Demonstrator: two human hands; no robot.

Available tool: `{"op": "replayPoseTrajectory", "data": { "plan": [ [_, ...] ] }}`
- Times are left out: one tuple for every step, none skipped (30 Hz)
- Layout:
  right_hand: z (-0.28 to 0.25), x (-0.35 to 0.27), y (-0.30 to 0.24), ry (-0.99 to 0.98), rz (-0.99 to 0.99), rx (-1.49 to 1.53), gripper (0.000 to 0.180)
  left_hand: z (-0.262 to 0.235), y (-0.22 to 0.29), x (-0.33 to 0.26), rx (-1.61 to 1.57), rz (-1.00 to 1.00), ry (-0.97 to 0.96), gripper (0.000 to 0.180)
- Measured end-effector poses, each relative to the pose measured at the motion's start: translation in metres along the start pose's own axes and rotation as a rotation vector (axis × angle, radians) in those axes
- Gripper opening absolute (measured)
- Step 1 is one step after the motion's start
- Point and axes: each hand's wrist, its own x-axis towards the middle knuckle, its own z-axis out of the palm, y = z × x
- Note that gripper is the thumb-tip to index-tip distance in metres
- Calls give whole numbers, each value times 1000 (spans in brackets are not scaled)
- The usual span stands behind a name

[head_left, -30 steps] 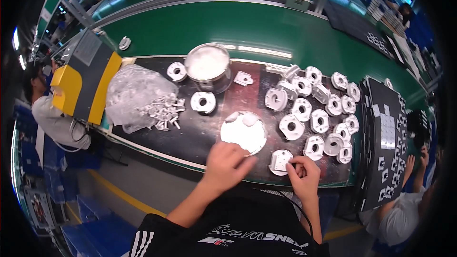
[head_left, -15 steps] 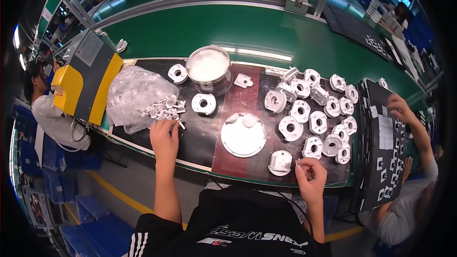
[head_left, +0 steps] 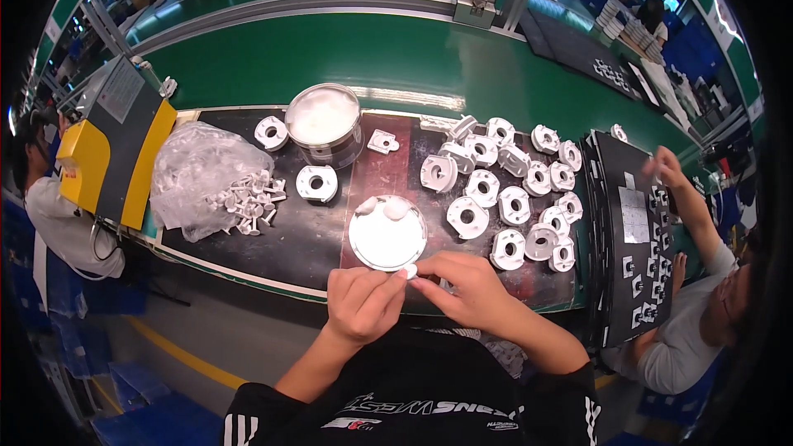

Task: Assembling plastic light fixture components by applying a sealant or grease and inserting small parts.

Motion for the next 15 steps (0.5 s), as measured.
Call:
{"op": "replayPoseTrajectory", "data": {
  "plan": [
    [0, 2, 1, -6, -3, -4, 19, 0, -3, -3, 5, -10, -14, 30],
    [0, 4, 2, -16, 10, -14, 18, -1, -6, -5, 11, -20, -28, 30],
    [-1, 7, 4, -26, 25, -24, 17, 0, -9, -7, 13, -25, -23, 30],
    [0, 11, 8, -32, 24, -26, 17, 0, -12, -9, -2, -58, -40, 28],
    [1, 15, 16, 5, 13, -58, 16, 0, -16, -11, -18, -91, -58, 27],
    [1, 21, 23, 40, 4, -89, 16, 1, -22, -14, -31, -144, -46, 25],
    [-2, 27, 29, 41, 58, -140, 16, 0, -29, -20, -39, -200, -36, 24],
    [-6, 34, 36, 36, 64, -202, 16, 0, -37, -28, -37, -236, -35, 22],
    [-10, 41, 45, 31, 71, -263, 15, 1, -44, -36, -19, -273, -20, 22],
    [-12, 45, 56, 35, 19, -345, 14, 0, -50, -43, -1, -310, -4, 22],
    [-14, 51, 61, 34, -27, -398, 14, -2, -54, -48, 3, -345, -12, 20],
    [-16, 56, 65, 33, -72, -451, 15, -1, -58, -57, 1, -353, -13, 20],
    [-15, 61, 71, 24, -122, -489, 15, 0, -62, -63, -8, -406, 6, 19],
    [-15, 65, 72, 14, -122, -490, 15, 1, -65, -67, -17, -460, 26, 18],
    [-16, 68, 72, -6, -171, -562, 15, 1, -65, -70, -19, -451, 51, 17]
  ]
}}
